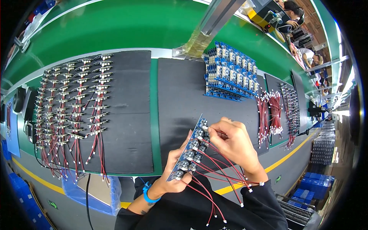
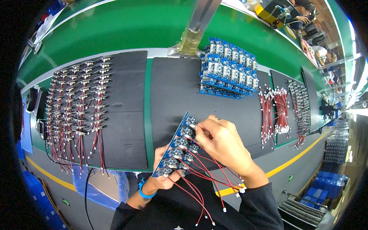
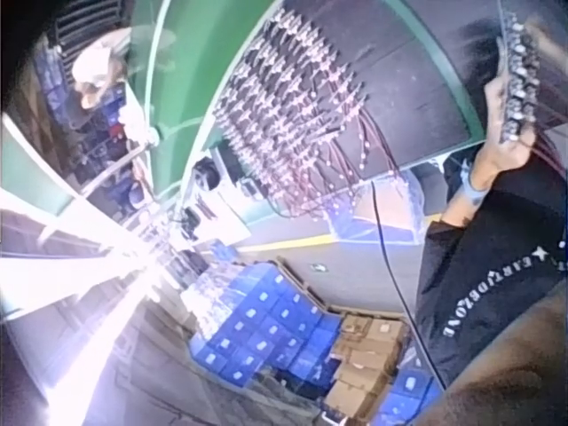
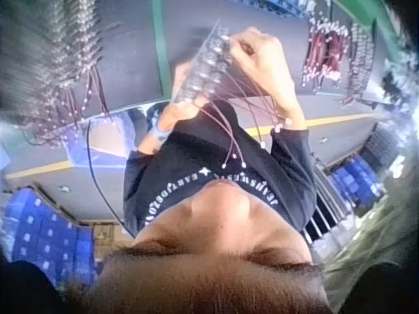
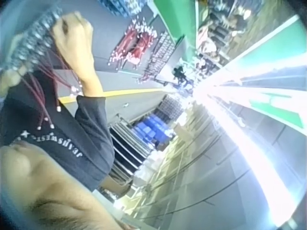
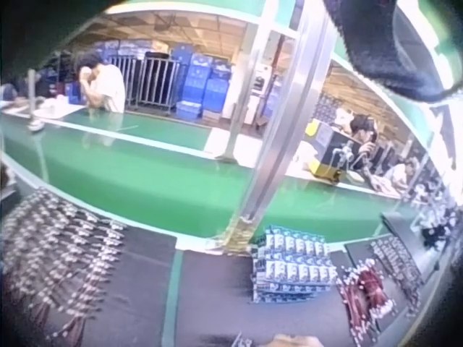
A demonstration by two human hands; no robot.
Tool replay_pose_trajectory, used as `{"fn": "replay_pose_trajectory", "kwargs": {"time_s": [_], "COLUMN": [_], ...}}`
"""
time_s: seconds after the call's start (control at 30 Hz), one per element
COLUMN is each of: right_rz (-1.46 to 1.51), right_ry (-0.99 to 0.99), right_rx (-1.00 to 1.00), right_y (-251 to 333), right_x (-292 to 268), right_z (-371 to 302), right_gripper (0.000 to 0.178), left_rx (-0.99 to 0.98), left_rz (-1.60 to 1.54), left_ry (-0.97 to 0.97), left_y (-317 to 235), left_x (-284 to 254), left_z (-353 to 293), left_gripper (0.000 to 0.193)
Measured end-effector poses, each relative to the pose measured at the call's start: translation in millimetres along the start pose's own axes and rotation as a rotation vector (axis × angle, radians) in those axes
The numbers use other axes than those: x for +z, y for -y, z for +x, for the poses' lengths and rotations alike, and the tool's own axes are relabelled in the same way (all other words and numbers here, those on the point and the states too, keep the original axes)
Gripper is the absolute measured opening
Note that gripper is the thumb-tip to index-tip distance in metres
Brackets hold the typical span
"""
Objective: The person assembles LED light components onto circuit boards by hand, then connects wires and connectors to them.
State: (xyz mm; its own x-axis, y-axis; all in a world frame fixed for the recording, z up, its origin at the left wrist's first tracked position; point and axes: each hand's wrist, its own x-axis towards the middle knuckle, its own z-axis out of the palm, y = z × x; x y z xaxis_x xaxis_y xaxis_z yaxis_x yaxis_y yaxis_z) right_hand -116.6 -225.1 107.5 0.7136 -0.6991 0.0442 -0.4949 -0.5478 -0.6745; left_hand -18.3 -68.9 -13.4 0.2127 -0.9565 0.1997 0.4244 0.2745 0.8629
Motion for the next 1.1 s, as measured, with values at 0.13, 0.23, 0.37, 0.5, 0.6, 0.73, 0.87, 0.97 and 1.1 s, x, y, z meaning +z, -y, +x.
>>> {"fn": "replay_pose_trajectory", "kwargs": {"time_s": [0.13,0.23,0.37,0.5,0.6,0.73,0.87,0.97,1.1], "right_rz": [-0.04,-0.082,-0.059,-0.002,0.01,0.016,-0.016,0.142,0.188], "right_ry": [0.095,0.157,0.224,0.258,0.291,0.318,0.342,0.345,0.389], "right_rx": [-0.043,-0.111,-0.1,-0.059,-0.035,-0.043,-0.035,-0.166,-0.126], "right_y": [-4,-4,-7,-8,-9,-8,-6,-14,-10], "right_x": [2,-1,0,-4,-2,-4,-10,-8,-18], "right_z": [5,9,14,16,18,21,20,22,20], "right_gripper": [0.005,0.006,0.008,0.01,0.011,0.011,0.01,0.008,0.007], "left_rx": [0.022,0.051,0.042,0.035,0.043,0.033,0.012,0.116,0.244], "left_rz": [-0.14,-0.18,-0.125,-0.063,-0.064,0.024,0.162,0.226,0.09], "left_ry": [0.075,0.08,0.033,0.114,0.108,0.009,0.119,0.244,0.273], "left_y": [4,3,5,-1,-3,1,-9,-22,-17], "left_x": [0,2,0,0,1,0,0,4,10], "left_z": [-4,-4,-3,1,4,-4,2,9,19], "left_gripper": [0.067,0.08,0.1,0.102,0.102,0.099,0.104,0.117,0.123]}}
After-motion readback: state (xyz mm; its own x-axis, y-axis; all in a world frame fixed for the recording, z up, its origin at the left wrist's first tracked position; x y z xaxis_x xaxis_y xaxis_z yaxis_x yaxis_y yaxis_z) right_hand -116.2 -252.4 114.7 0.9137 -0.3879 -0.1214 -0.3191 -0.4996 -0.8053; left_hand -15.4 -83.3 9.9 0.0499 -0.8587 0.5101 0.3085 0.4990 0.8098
